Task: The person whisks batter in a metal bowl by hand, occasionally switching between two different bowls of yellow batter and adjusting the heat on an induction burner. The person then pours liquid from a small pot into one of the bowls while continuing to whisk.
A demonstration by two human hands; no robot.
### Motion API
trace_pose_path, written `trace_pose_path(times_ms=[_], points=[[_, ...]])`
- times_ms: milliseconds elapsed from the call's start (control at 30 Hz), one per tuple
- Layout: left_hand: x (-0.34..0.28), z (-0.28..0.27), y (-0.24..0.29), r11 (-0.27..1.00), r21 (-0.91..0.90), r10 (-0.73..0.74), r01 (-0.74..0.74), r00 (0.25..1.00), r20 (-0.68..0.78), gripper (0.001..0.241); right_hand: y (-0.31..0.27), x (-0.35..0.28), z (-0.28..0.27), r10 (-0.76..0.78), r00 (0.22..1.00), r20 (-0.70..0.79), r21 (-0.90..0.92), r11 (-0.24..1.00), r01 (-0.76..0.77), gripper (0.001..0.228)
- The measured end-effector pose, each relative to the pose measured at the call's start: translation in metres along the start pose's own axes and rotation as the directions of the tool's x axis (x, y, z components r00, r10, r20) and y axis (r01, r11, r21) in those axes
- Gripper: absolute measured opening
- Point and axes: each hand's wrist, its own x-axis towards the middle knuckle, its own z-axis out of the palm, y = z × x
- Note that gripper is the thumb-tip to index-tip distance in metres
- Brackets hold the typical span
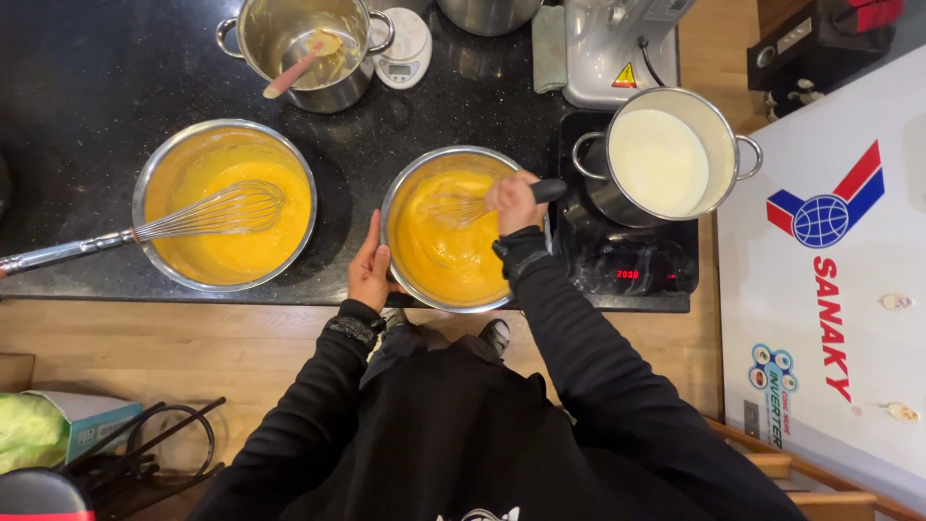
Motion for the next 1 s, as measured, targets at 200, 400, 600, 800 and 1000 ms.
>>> trace_pose_path(times_ms=[200,400,600,800,1000], points=[[0.0,-0.008,-0.021,0.996,-0.078,-0.033,0.033,0.999,0.001,0.066,-0.033,-0.057,0.005,0.222,0.959,0.177,-0.124,0.972,-0.202,0.042],[0.001,-0.011,-0.012,0.995,-0.083,-0.048,0.051,0.998,0.03,0.069,-0.08,-0.048,-0.036,0.164,0.975,0.15,-0.25,0.96,-0.123,0.039],[-0.004,0.0,0.005,0.991,-0.107,-0.071,0.076,0.996,0.049,0.067,-0.117,-0.004,0.001,-0.02,0.977,0.212,-0.345,0.934,0.094,0.04],[-0.02,0.023,0.047,0.991,-0.092,-0.088,0.093,0.994,0.057,0.068,-0.071,0.019,0.01,-0.117,0.993,0.02,-0.146,0.982,0.118,0.038],[0.001,-0.016,-0.015,0.997,-0.044,-0.059,0.063,0.994,0.089,0.069,-0.016,-0.004,0.017,0.03,0.996,-0.089,-0.049,0.998,-0.034,0.035]])
